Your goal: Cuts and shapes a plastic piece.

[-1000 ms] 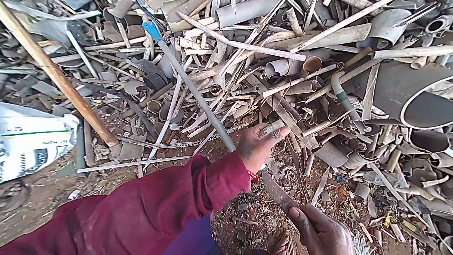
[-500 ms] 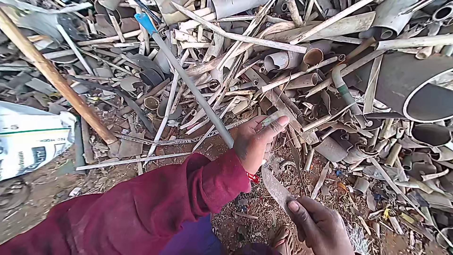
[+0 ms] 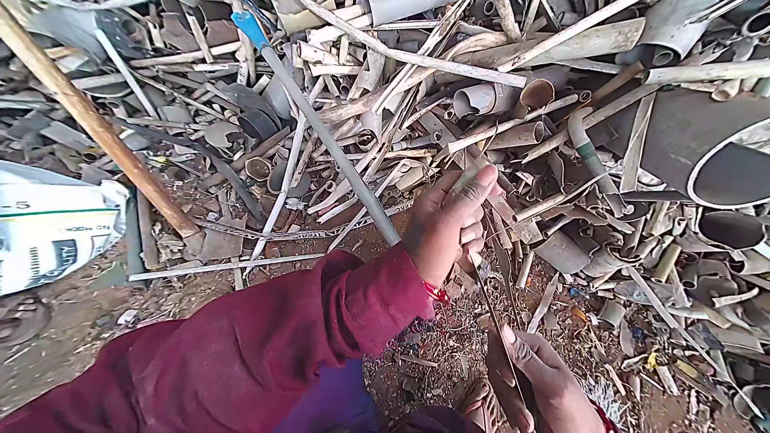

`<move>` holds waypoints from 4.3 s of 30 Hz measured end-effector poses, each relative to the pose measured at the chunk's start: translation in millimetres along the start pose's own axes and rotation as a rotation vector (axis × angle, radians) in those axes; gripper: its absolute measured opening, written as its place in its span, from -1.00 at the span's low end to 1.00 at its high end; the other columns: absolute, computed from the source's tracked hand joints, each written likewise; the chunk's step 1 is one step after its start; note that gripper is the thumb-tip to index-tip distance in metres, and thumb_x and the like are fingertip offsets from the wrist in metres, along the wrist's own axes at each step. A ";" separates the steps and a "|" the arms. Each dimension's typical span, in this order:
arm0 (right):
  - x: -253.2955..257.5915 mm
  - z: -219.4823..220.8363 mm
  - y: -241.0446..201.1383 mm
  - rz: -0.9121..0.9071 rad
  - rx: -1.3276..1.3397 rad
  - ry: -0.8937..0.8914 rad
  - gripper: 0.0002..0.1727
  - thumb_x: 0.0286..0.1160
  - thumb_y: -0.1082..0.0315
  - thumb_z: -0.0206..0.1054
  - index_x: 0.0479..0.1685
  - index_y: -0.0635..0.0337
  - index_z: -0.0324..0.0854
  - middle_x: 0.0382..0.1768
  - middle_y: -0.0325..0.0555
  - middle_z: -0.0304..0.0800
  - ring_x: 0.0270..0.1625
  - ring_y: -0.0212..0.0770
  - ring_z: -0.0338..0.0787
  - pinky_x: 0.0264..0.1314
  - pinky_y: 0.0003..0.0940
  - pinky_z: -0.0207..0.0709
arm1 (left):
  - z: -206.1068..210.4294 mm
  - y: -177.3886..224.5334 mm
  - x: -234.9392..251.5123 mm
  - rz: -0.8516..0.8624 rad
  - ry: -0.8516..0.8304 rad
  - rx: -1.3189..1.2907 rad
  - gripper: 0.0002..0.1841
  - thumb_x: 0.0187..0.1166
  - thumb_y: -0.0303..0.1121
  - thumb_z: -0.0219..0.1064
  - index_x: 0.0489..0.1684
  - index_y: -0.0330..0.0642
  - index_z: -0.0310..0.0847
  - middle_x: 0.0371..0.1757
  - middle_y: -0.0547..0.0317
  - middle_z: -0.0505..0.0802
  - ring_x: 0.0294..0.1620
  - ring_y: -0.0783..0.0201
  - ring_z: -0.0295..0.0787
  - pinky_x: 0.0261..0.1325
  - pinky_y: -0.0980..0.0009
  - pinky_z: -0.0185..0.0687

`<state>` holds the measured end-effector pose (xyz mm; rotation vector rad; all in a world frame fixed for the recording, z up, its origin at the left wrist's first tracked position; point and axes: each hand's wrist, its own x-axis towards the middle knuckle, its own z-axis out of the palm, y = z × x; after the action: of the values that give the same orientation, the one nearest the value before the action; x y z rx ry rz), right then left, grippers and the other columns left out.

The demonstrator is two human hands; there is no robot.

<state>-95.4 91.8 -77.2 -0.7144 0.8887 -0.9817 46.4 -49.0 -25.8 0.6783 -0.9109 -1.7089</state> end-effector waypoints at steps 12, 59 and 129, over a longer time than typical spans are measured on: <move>10.8 1.2 -9.1 -0.158 0.031 0.383 -0.52 0.88 0.23 -0.26 -0.30 0.12 0.57 -0.77 -0.38 0.55 -0.82 -0.56 0.52 -0.80 -0.67 0.45 | -1.3 -12.7 -2.6 -0.117 -0.012 0.174 -0.85 0.78 -0.40 0.15 -0.06 -0.20 0.65 -0.65 0.45 0.45 -0.72 0.60 0.32 -0.59 0.71 0.34; 15.7 -14.7 -7.4 -0.931 -1.422 0.439 -0.78 0.54 0.25 0.37 -0.31 0.20 0.80 -0.32 -0.07 0.90 -0.22 -0.36 0.83 -0.09 -0.67 0.62 | -10.9 -23.8 -2.8 -0.256 -0.201 0.634 -0.76 0.72 -0.25 0.30 -0.33 -0.18 0.70 -0.60 0.40 0.68 -0.63 0.61 0.49 -0.49 0.70 0.39; 4.2 -23.6 -17.1 -0.679 -0.734 0.335 -0.71 0.67 0.36 0.01 -0.30 0.13 0.66 -0.36 -0.54 0.70 -0.29 -0.74 0.63 -0.19 -0.78 0.53 | -9.7 -13.2 15.9 -0.217 -0.018 0.530 -0.92 0.70 -0.44 0.27 -0.13 -0.27 0.60 -0.54 0.31 0.66 -0.66 0.55 0.52 -0.52 0.65 0.54</move>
<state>-121.7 78.6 -75.1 -1.5741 1.3654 -1.4080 42.4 -64.3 -42.3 1.1454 -1.3636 -1.6681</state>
